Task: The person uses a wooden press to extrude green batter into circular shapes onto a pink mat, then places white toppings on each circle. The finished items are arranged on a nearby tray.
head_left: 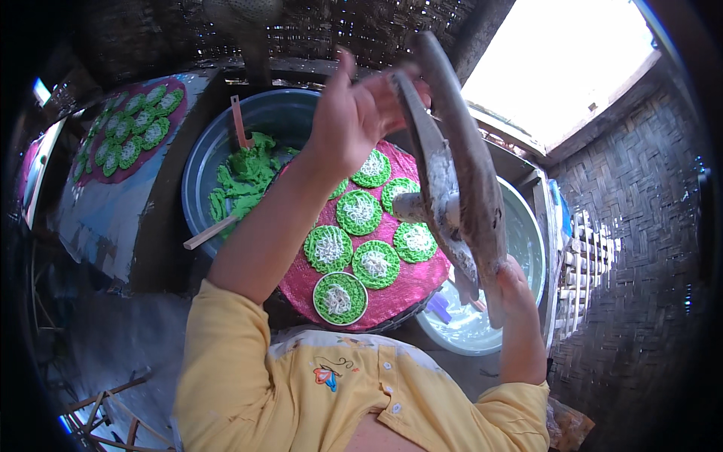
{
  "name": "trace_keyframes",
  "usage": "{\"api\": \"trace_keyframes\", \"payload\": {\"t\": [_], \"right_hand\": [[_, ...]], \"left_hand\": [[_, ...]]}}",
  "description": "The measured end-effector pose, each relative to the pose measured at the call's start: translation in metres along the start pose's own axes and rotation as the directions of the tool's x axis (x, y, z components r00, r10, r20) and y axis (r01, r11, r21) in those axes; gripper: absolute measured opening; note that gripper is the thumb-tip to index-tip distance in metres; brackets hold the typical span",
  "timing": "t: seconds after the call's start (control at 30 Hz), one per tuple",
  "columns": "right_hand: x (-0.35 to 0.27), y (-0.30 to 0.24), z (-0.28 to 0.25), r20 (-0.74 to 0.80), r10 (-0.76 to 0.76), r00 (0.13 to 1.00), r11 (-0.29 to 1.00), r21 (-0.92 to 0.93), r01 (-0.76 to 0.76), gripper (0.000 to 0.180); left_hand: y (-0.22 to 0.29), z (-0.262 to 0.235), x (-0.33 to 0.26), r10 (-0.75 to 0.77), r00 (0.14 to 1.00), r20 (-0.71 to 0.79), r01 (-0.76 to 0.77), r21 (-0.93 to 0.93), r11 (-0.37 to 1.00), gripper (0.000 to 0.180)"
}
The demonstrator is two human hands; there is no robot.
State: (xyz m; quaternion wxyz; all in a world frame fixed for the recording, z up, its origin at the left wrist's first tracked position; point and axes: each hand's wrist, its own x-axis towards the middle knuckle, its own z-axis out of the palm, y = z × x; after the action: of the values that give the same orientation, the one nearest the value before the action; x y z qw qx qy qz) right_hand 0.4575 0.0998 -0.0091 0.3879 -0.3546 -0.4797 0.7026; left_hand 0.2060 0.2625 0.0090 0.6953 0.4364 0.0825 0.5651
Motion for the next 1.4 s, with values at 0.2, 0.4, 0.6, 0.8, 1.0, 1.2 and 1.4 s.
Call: {"api": "trace_keyframes", "payload": {"t": [0.2, 0.4, 0.6, 0.8, 1.0, 1.2, 1.4], "right_hand": [[0.027, 0.027, 0.055, 0.254, -0.102, 0.962, 0.967, -0.201, 0.156, 0.061], [0.030, 0.071, 0.078, -0.025, -0.126, 0.992, 0.507, -0.861, 0.043, 0.028], [0.032, 0.115, 0.076, -0.177, -0.225, 0.958, 0.304, -0.947, -0.104, 0.019], [0.036, 0.124, 0.086, -0.201, -0.249, 0.947, 0.241, -0.960, -0.140, 0.019], [0.020, 0.104, 0.093, -0.282, -0.291, 0.914, 0.376, -0.912, -0.162, 0.017], [-0.038, 0.103, 0.070, -0.327, -0.040, 0.944, 0.753, -0.631, -0.187, 0.020], [-0.084, 0.167, 0.049, -0.445, 0.331, 0.832, 0.684, -0.494, -0.537, 0.021]], "left_hand": [[-0.023, -0.006, -0.123, 0.159, 0.982, 0.101, -0.113, 0.991, 0.069, 0.050], [0.042, -0.082, -0.228, 0.147, 0.820, -0.553, 0.432, 0.767, 0.474, 0.049], [0.088, -0.106, -0.348, 0.126, 0.665, -0.736, 0.343, 0.452, 0.823, 0.048], [0.075, -0.104, -0.418, -0.020, 0.647, -0.762, 0.160, 0.111, 0.981, 0.047], [0.054, -0.120, -0.462, -0.144, 0.653, -0.743, 0.299, 0.079, 0.951, 0.046], [0.023, -0.174, -0.467, -0.057, 0.596, -0.801, 0.790, 0.572, 0.221, 0.044], [0.003, -0.188, -0.423, -0.069, 0.489, -0.869, 0.844, 0.492, -0.213, 0.048]]}}
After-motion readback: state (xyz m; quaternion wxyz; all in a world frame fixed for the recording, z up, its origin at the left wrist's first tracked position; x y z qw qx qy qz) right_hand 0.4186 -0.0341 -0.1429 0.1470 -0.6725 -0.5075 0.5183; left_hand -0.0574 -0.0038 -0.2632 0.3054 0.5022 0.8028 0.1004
